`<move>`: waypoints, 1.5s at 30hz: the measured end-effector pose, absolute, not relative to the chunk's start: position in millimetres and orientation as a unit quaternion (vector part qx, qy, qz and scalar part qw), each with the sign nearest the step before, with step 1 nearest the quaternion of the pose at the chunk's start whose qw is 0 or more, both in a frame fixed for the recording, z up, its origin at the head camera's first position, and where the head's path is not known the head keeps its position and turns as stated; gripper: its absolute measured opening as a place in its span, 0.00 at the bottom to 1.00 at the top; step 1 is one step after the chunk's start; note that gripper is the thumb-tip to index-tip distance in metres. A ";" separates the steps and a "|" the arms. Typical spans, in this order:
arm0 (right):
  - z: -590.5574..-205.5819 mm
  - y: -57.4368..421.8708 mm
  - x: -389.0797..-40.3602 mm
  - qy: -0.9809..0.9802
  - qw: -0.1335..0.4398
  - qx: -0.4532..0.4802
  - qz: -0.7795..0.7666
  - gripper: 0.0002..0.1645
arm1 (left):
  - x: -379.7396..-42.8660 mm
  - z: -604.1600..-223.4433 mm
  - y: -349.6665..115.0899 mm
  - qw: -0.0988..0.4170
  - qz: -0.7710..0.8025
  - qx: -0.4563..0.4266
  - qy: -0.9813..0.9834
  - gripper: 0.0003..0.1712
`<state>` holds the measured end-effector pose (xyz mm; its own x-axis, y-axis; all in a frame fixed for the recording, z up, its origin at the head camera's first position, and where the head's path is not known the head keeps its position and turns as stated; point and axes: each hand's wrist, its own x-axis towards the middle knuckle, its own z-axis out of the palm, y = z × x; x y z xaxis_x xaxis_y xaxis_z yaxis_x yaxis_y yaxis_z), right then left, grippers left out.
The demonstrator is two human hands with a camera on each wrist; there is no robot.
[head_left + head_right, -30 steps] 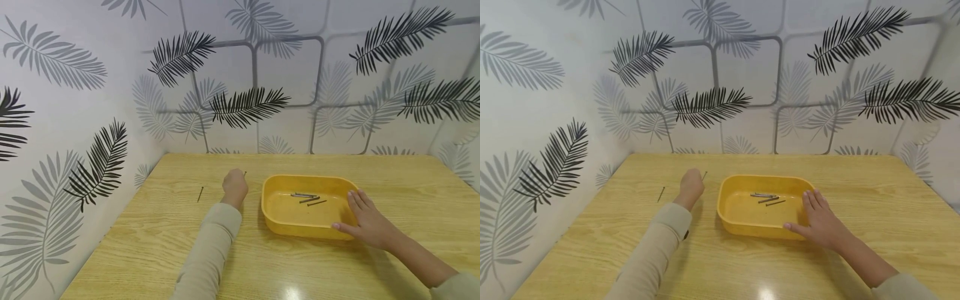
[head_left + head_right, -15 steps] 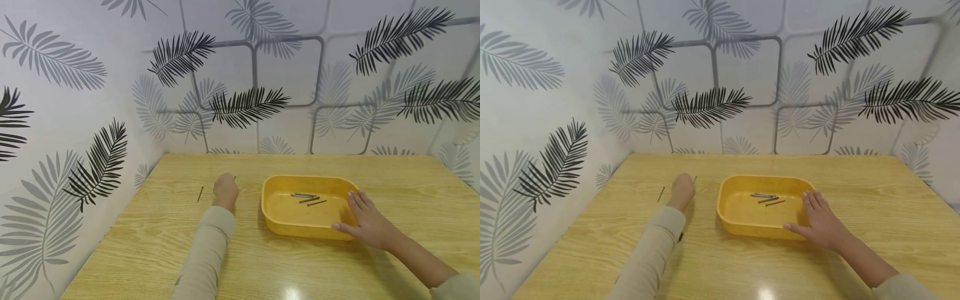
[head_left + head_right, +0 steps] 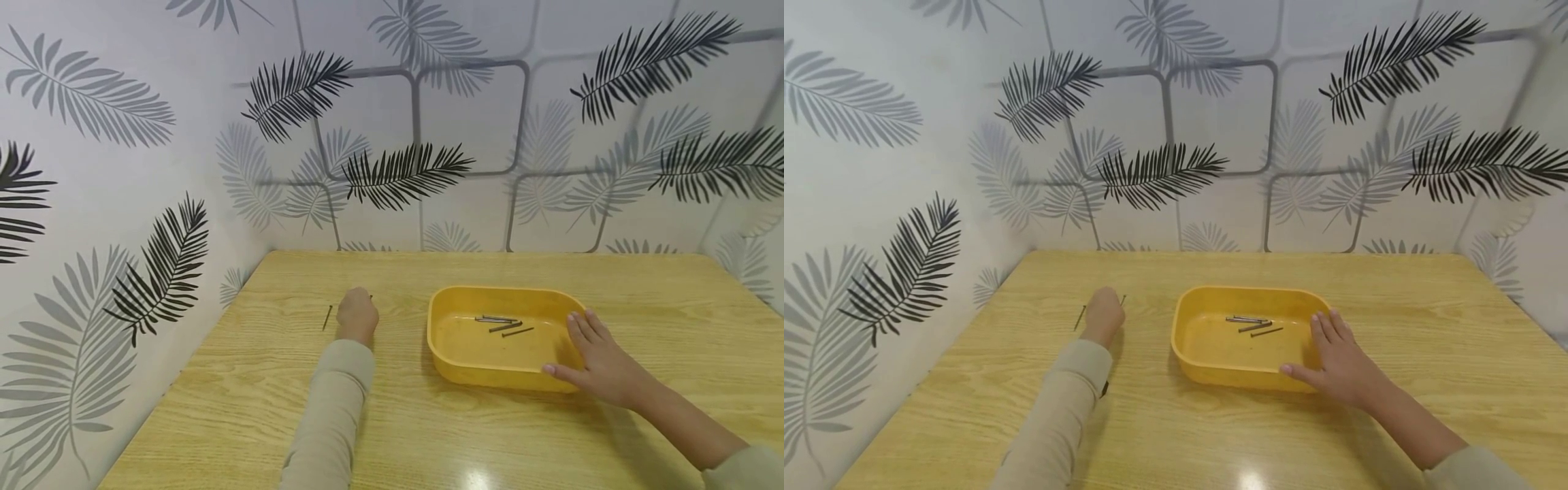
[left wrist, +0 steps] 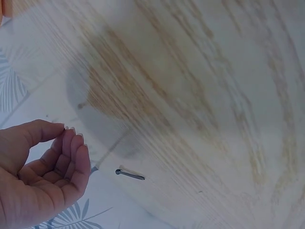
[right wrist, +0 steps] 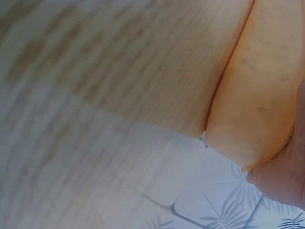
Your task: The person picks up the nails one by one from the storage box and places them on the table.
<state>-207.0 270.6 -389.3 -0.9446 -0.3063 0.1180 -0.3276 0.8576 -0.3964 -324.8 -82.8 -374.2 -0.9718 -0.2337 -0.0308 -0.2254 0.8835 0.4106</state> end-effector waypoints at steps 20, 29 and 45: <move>-389.4 271.0 -207.8 -0.963 0.029 0.170 0.207 0.59 | -322.6 -377.5 -100.6 -0.001 -0.214 0.167 -0.962 0.14; -389.0 270.5 -206.3 -0.962 0.029 0.168 0.213 0.58 | -317.6 -377.1 -103.5 -0.006 -0.211 0.160 -0.964 0.13; -390.6 270.1 -206.8 -0.963 0.032 0.167 0.208 0.58 | -316.2 -377.3 -103.2 -0.013 -0.189 0.169 -0.967 0.13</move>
